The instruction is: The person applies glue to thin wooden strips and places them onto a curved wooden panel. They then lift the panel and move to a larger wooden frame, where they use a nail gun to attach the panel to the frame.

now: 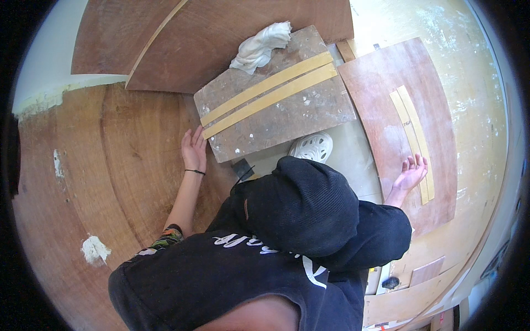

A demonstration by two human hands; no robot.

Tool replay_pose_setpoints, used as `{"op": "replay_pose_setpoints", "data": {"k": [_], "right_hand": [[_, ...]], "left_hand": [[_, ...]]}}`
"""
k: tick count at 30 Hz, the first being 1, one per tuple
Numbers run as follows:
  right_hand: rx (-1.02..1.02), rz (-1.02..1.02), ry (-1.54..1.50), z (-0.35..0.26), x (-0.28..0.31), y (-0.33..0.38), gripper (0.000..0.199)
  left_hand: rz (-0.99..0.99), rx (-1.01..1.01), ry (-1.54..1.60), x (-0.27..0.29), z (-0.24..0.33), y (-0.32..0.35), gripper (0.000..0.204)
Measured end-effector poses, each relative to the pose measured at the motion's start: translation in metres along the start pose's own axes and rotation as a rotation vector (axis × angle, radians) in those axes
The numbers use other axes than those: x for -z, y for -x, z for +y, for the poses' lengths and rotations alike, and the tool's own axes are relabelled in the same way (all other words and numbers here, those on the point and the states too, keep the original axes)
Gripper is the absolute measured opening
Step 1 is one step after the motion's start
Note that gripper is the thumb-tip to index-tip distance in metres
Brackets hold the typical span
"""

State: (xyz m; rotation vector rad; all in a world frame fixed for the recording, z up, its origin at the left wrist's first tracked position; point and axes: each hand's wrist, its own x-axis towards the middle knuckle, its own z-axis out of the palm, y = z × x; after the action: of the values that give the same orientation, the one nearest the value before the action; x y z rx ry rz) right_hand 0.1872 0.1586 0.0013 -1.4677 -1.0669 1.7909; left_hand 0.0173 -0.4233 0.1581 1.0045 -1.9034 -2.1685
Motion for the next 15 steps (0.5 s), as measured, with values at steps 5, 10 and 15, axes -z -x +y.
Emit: {"op": "replay_pose_setpoints", "data": {"k": [5,10,15], "right_hand": [[-0.027,-0.006,-0.02,0.003,0.002,0.0,0.038],[-0.032,-0.042,0.038,0.003,0.003,0.007,0.039],[0.257,0.214,0.182,0.0,0.054,0.0,0.024]], "left_hand": [[0.053,-0.036,-0.011,-0.005,-0.011,-0.01,0.051],[0.14,-0.013,-0.046,-0.013,-0.002,-0.007,0.059],[-0.213,-0.701,-0.588,-0.096,0.01,0.046,0.04]]}}
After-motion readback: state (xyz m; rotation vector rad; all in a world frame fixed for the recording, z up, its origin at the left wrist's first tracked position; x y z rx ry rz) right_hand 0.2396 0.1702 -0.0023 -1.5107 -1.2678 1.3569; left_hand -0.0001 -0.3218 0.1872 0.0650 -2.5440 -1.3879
